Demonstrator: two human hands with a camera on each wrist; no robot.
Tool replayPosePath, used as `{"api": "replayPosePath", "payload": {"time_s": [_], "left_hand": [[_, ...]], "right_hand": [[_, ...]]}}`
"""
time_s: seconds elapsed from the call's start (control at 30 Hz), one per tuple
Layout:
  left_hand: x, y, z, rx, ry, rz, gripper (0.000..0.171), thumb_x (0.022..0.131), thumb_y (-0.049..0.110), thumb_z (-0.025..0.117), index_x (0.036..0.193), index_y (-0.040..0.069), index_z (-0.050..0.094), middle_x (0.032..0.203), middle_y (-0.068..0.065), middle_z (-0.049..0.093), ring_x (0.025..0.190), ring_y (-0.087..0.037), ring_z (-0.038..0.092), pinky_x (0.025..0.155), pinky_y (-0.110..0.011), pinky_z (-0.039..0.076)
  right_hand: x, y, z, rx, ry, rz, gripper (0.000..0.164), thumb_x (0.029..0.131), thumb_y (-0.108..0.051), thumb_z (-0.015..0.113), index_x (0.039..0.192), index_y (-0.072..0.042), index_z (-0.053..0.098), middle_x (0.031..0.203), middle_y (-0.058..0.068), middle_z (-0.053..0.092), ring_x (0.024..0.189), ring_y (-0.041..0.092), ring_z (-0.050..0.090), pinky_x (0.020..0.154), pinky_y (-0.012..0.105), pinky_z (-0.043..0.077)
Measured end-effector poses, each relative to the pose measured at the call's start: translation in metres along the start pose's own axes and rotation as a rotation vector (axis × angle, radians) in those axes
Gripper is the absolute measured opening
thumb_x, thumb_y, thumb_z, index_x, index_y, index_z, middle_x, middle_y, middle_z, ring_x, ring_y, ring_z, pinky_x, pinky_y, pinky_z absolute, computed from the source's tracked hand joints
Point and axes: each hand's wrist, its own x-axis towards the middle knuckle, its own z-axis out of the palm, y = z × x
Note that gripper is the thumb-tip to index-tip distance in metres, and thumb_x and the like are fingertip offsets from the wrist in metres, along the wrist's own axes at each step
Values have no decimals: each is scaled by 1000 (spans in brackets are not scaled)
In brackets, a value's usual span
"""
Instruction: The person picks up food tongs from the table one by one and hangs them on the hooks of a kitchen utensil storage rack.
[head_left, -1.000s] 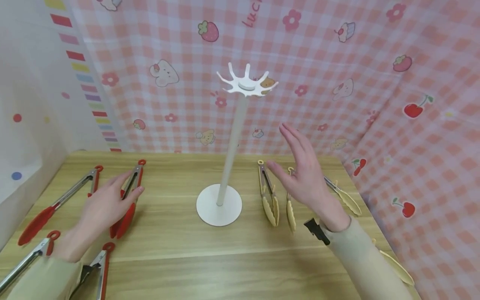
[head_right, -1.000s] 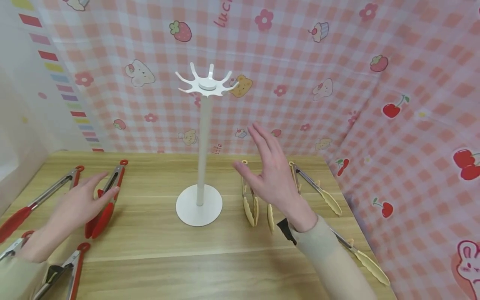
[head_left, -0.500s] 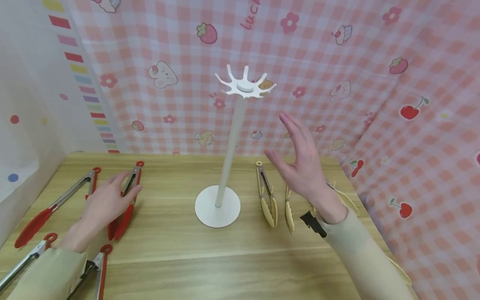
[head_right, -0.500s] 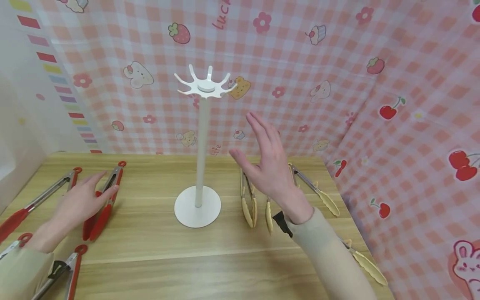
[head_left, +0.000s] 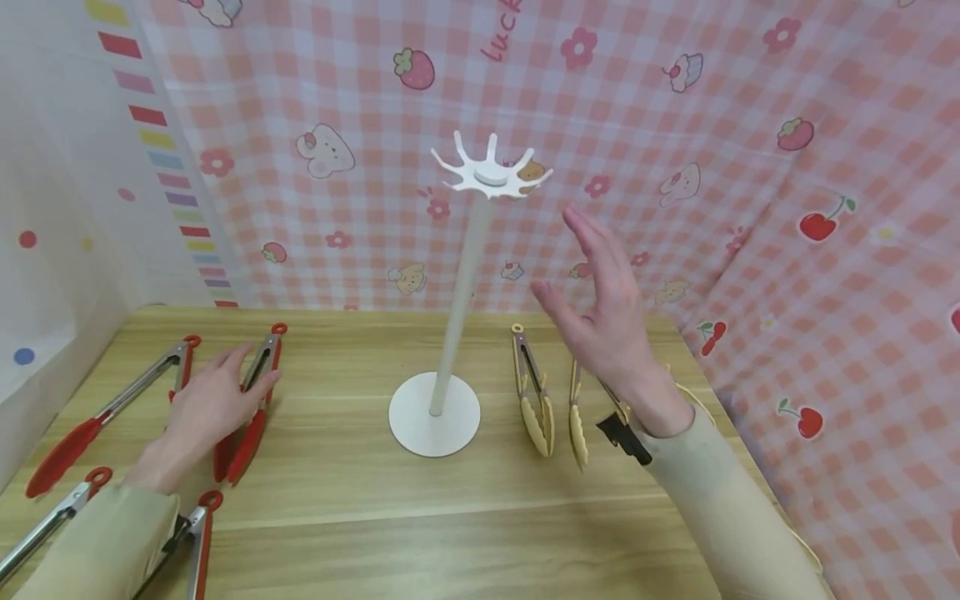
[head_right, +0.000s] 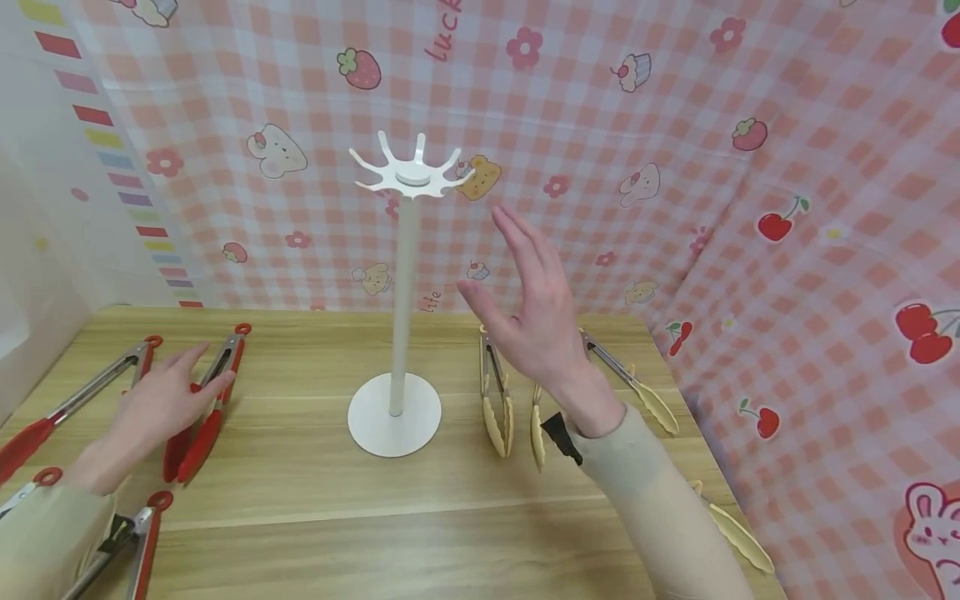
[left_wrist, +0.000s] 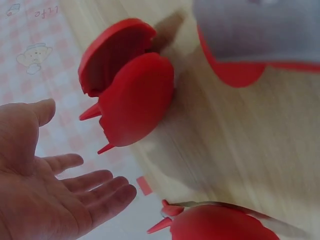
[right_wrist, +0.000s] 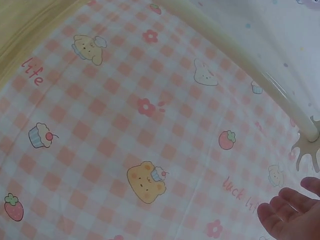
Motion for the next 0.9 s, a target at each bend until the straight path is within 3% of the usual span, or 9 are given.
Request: {"api": "replayPosePath", "payload": {"time_s": [0.4, 0.7, 0.9], "left_hand": [[10, -14, 2, 16, -46, -42, 81, 107, 54, 47, 158, -8, 31, 150, -48, 38, 130, -65, 48, 90, -75, 50], [21, -10, -3, 66, -102, -53, 89, 107, 56, 47, 158, -14, 27, 152, -47, 37, 131, -65, 48, 98, -76, 47], [27, -9, 0, 73, -122, -72, 90, 107, 53, 49, 157, -17, 24, 149, -47, 41, 125, -64, 53, 95, -72, 51]], "right_hand": [[15, -6, 1, 54, 64, -10, 83, 101, -63, 56, 150, 4, 50, 155, 21, 56, 145, 35, 54, 112, 41, 49], [26, -13, 0, 62, 56, 13, 84, 102, -66, 52, 152, 2, 48, 156, 20, 55, 146, 31, 53, 111, 45, 51], [35, -15, 3, 76, 67, 17, 86, 101, -68, 53, 152, 1, 49, 153, 20, 57, 143, 30, 54, 110, 47, 53]]}}
